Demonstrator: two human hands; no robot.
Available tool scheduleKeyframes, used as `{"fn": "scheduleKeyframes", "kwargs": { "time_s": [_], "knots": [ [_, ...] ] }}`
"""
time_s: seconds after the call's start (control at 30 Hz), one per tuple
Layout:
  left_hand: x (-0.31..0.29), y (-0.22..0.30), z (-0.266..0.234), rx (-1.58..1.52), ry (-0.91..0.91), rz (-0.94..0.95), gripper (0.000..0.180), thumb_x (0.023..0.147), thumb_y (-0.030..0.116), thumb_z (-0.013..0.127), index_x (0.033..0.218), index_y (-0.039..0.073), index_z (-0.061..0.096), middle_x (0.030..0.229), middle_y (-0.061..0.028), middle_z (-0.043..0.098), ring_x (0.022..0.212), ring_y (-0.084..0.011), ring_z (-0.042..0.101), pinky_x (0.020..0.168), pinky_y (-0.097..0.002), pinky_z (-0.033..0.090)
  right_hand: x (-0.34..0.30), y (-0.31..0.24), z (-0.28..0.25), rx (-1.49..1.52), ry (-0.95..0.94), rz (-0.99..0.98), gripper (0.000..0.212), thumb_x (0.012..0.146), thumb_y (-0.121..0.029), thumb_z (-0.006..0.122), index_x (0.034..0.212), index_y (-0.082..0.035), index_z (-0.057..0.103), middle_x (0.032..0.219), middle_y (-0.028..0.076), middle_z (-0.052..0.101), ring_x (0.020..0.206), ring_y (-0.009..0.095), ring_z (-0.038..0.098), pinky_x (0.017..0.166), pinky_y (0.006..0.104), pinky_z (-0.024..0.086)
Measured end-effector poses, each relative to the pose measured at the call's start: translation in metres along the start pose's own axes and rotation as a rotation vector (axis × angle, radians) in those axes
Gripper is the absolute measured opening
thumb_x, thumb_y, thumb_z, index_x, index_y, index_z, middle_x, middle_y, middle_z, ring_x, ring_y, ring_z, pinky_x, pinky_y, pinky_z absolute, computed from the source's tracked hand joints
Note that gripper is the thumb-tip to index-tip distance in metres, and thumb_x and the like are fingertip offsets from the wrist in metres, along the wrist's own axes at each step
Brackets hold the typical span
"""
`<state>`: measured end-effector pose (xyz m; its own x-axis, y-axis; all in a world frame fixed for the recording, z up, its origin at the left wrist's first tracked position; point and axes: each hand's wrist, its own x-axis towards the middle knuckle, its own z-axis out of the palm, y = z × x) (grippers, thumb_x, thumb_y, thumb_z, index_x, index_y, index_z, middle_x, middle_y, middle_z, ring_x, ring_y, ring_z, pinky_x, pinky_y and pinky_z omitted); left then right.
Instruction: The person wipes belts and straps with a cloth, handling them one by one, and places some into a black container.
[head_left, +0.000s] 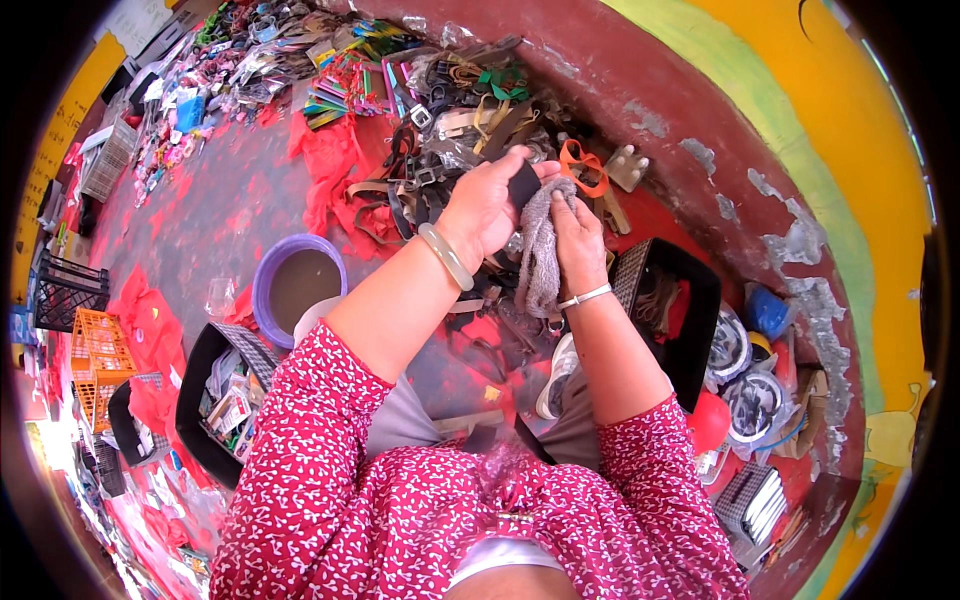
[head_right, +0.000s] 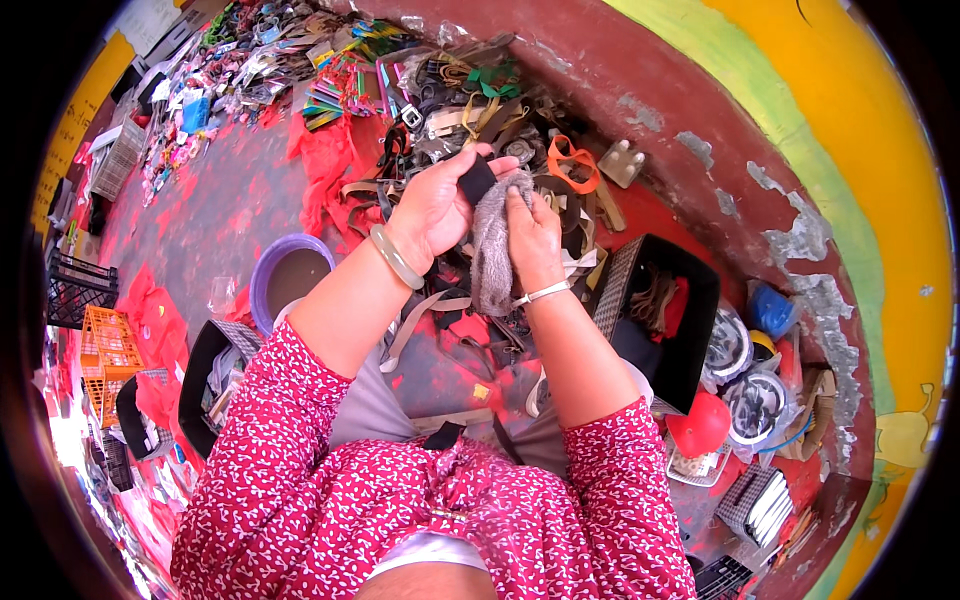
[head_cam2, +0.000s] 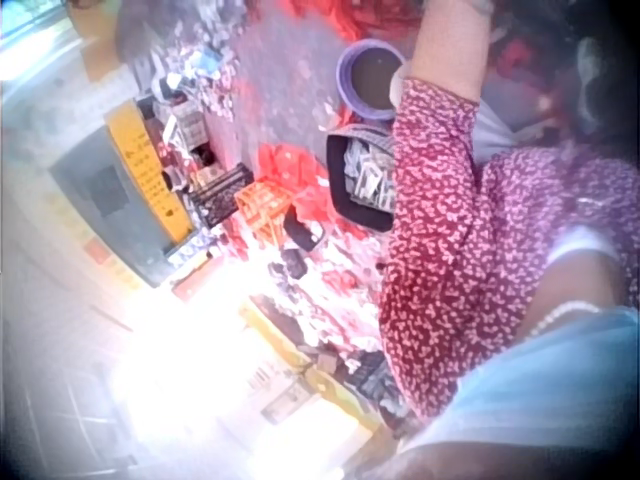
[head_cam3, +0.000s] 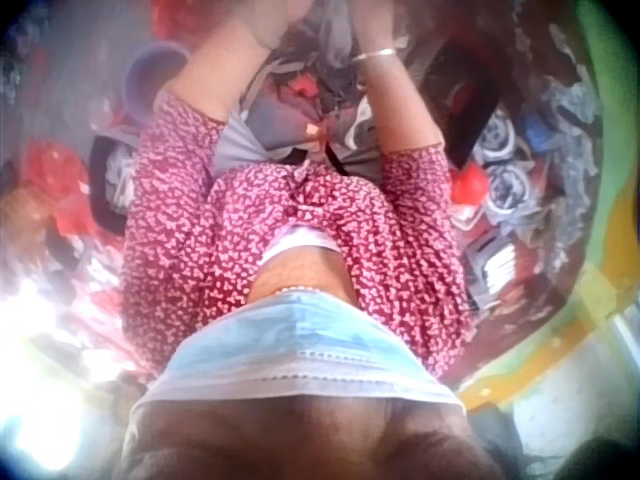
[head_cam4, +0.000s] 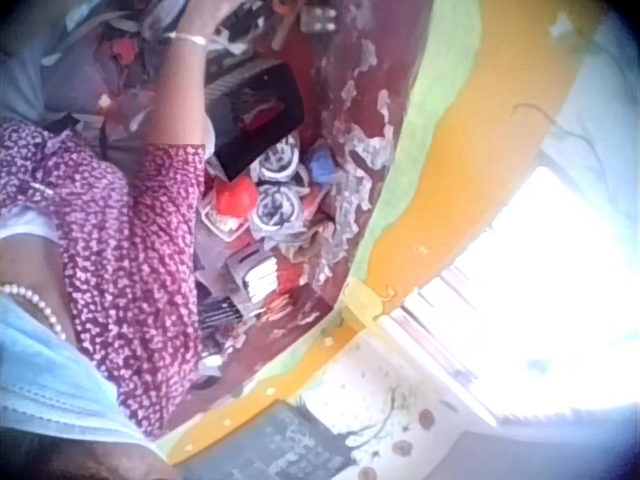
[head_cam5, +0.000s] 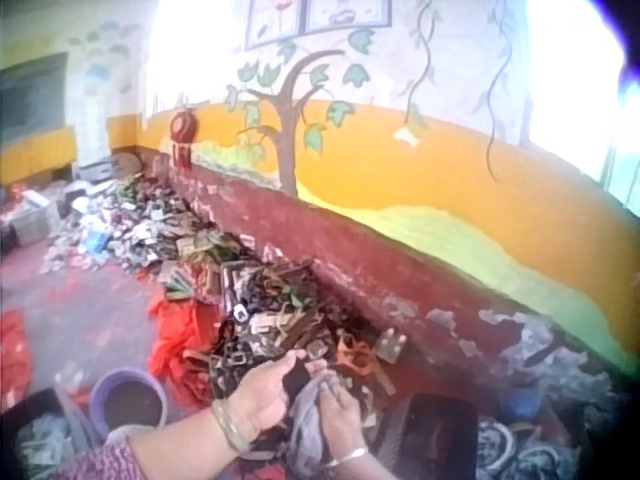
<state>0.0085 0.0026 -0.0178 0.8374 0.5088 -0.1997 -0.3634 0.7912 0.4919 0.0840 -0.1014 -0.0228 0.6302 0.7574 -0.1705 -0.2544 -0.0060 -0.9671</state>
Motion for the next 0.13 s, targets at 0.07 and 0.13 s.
{"fn": "scheduleKeyframes", "kwargs": {
  "time_s": [0.07,0.13],
  "knots": [
    [0.009,0.005,-0.012,-0.053,-0.037,0.049,0.026,0.092,0.025,0.041,0.113,0.010,0.043,0.113,-0.0210,0.052,0.107,-0.0327,0.050,0.093,-0.0443,0.039,-0.001,-0.006,0.003,0.227,-0.011,0.017,0.026,0.092,-0.022,0.042,0.098,0.000,0.053,0.084,0.008,0.060,0.071,0.014,0.059,0.064,0.0265,0.049],
    [0.009,0.012,-0.013,-0.126,-0.119,0.098,0.031,0.092,0.026,0.040,0.118,0.010,0.041,0.116,-0.0208,0.051,0.109,-0.0343,0.048,0.095,-0.0478,0.036,0.001,-0.008,0.005,0.339,-0.019,0.025,0.028,0.093,-0.023,0.040,0.098,0.001,0.052,0.085,0.009,0.060,0.072,0.016,0.060,0.066,0.0275,0.050]
  ]
}}
